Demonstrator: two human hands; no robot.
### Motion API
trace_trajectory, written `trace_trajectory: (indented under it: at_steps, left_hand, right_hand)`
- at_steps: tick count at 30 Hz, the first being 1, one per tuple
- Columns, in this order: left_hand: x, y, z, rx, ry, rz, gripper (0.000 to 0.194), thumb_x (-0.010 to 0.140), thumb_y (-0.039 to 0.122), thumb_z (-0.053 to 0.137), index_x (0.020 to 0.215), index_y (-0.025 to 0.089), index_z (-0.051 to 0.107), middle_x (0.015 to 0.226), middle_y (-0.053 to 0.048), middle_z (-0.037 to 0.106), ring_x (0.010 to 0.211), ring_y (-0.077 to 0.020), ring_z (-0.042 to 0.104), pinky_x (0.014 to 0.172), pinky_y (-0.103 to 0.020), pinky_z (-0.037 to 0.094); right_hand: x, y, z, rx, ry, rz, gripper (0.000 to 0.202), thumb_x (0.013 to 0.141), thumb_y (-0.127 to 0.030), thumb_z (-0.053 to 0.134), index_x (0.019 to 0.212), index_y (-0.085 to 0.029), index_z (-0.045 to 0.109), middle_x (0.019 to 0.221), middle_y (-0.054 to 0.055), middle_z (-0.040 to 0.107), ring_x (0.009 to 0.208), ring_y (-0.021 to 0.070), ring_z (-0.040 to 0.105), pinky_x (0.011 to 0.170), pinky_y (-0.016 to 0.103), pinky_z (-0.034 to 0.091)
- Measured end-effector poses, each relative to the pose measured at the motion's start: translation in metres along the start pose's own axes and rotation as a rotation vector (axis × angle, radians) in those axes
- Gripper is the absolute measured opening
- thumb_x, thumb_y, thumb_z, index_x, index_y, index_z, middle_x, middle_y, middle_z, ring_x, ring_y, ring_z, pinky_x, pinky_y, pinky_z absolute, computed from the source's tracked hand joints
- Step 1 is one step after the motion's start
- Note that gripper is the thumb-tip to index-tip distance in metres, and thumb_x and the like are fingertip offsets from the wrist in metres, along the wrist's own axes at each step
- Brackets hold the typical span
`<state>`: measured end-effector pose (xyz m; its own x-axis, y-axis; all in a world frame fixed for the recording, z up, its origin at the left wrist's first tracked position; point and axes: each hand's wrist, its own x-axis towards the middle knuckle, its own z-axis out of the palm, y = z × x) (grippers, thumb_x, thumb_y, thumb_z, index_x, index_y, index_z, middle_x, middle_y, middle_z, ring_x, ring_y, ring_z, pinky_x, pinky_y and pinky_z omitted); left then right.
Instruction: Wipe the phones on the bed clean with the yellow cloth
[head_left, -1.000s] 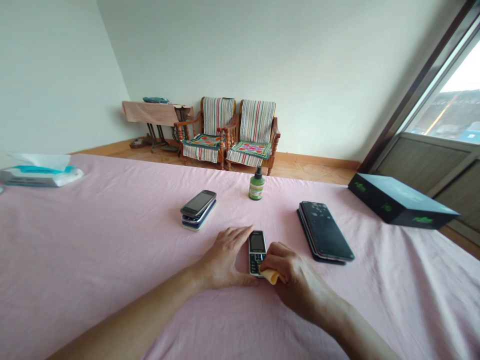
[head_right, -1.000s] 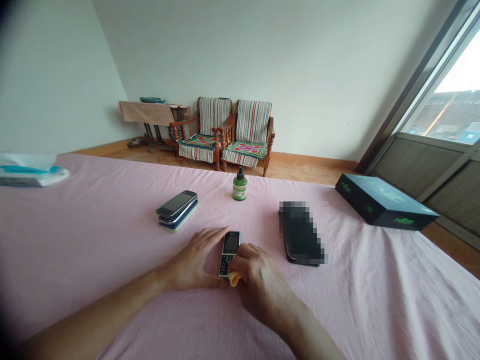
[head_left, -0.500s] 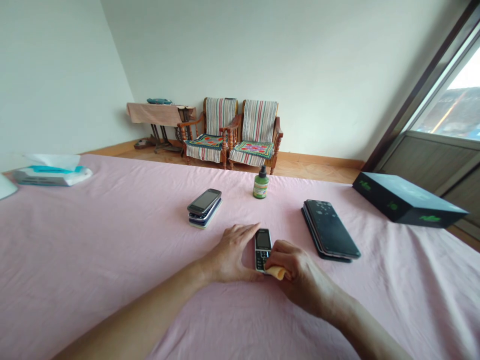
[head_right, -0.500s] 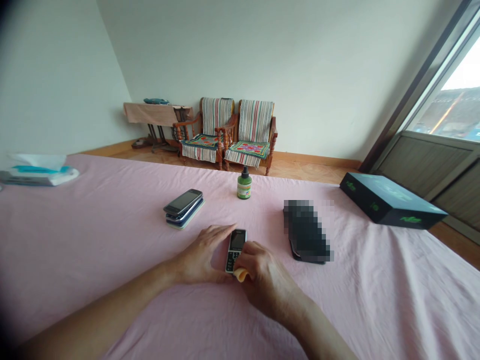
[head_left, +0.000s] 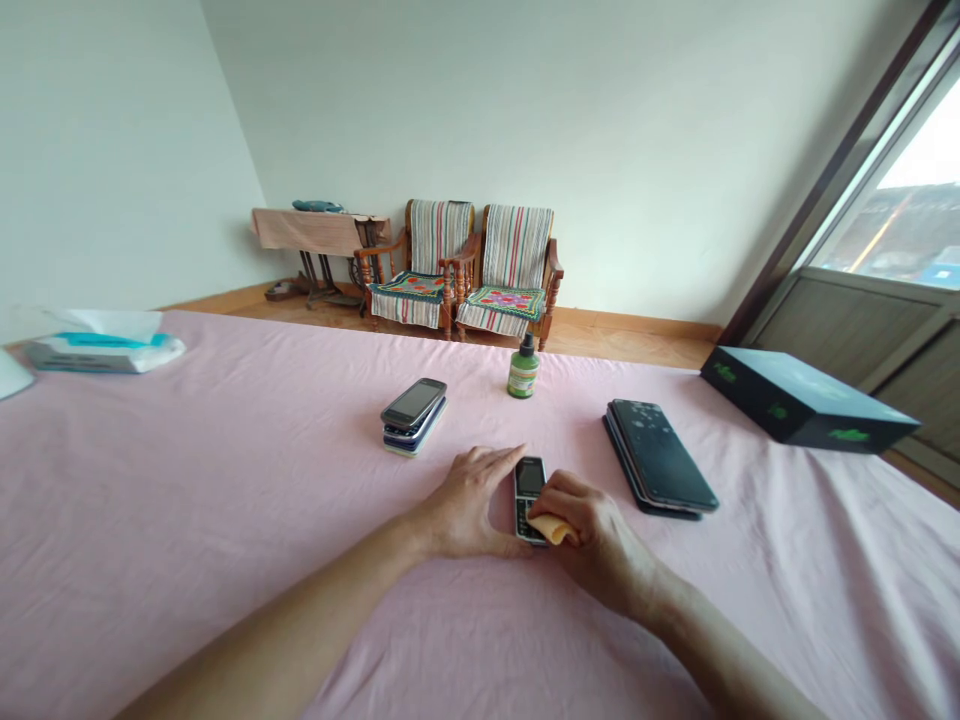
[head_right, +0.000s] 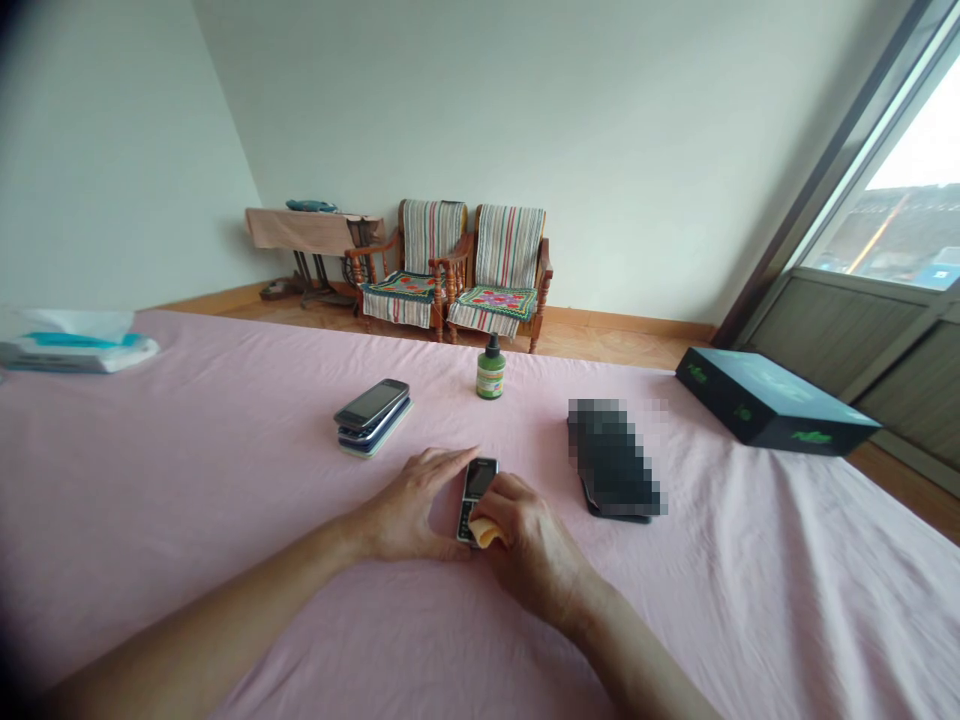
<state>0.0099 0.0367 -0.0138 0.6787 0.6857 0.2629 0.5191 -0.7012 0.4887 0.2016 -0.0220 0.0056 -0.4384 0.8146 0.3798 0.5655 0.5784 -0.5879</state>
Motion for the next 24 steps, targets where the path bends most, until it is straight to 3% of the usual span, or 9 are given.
trace_trajectory:
  at_steps: [3, 9, 14, 19, 24]
  left_hand:
    - [-0.0004, 0.0003, -0.0001, -0.003, -0.003, -0.007, 0.108, 0.056, 0.053, 0.082, 0.145, 0.023, 0.029, 0.144, -0.011, 0.043, 0.13, -0.0349, 0.039, 0.108, -0.049, 0.028]
    - [-0.0006, 0.0022, -0.0017, -0.015, -0.001, -0.013, 0.105, 0.059, 0.053, 0.08, 0.145, 0.021, 0.028, 0.142, -0.012, 0.045, 0.129, -0.0348, 0.04, 0.107, -0.048, 0.03]
    - [0.0, 0.0023, -0.0013, -0.023, 0.007, -0.017, 0.104, 0.058, 0.052, 0.081, 0.144, 0.022, 0.029, 0.142, -0.013, 0.046, 0.128, -0.0354, 0.041, 0.106, -0.05, 0.03]
    - [0.0, 0.0007, -0.0023, -0.023, -0.007, -0.034, 0.106, 0.057, 0.05, 0.082, 0.144, 0.02, 0.029, 0.141, -0.014, 0.046, 0.128, -0.0351, 0.041, 0.106, -0.05, 0.031]
    - [-0.0004, -0.0011, -0.0024, -0.021, -0.017, -0.022, 0.106, 0.058, 0.048, 0.081, 0.145, 0.024, 0.026, 0.144, -0.011, 0.043, 0.131, -0.0349, 0.038, 0.107, -0.049, 0.029]
  right_hand:
    - [0.0011, 0.0019, 0.0026, -0.003, 0.016, -0.01, 0.039, 0.063, 0.013, 0.044, 0.076, -0.018, 0.065, 0.082, 0.002, 0.057, 0.077, 0.014, 0.054, 0.064, 0.023, 0.038]
    - [-0.0001, -0.0025, -0.0012, 0.001, -0.076, 0.01, 0.032, 0.067, 0.01, 0.049, 0.071, -0.017, 0.064, 0.079, 0.001, 0.056, 0.072, 0.013, 0.053, 0.061, 0.022, 0.037]
    - [0.0006, -0.0005, 0.0007, -0.018, -0.006, 0.026, 0.036, 0.064, 0.012, 0.046, 0.074, -0.017, 0.065, 0.082, 0.002, 0.056, 0.075, 0.0136, 0.053, 0.062, 0.023, 0.038]
    - [-0.0024, -0.0025, 0.0009, -0.007, -0.081, 0.027, 0.031, 0.067, 0.011, 0.05, 0.07, -0.017, 0.062, 0.08, 0.001, 0.056, 0.073, 0.0134, 0.052, 0.061, 0.023, 0.037]
    - [0.0004, 0.0019, 0.0074, 0.008, 0.018, 0.009, 0.039, 0.066, 0.013, 0.046, 0.076, -0.019, 0.065, 0.086, 0.003, 0.057, 0.079, 0.0149, 0.054, 0.067, 0.024, 0.04]
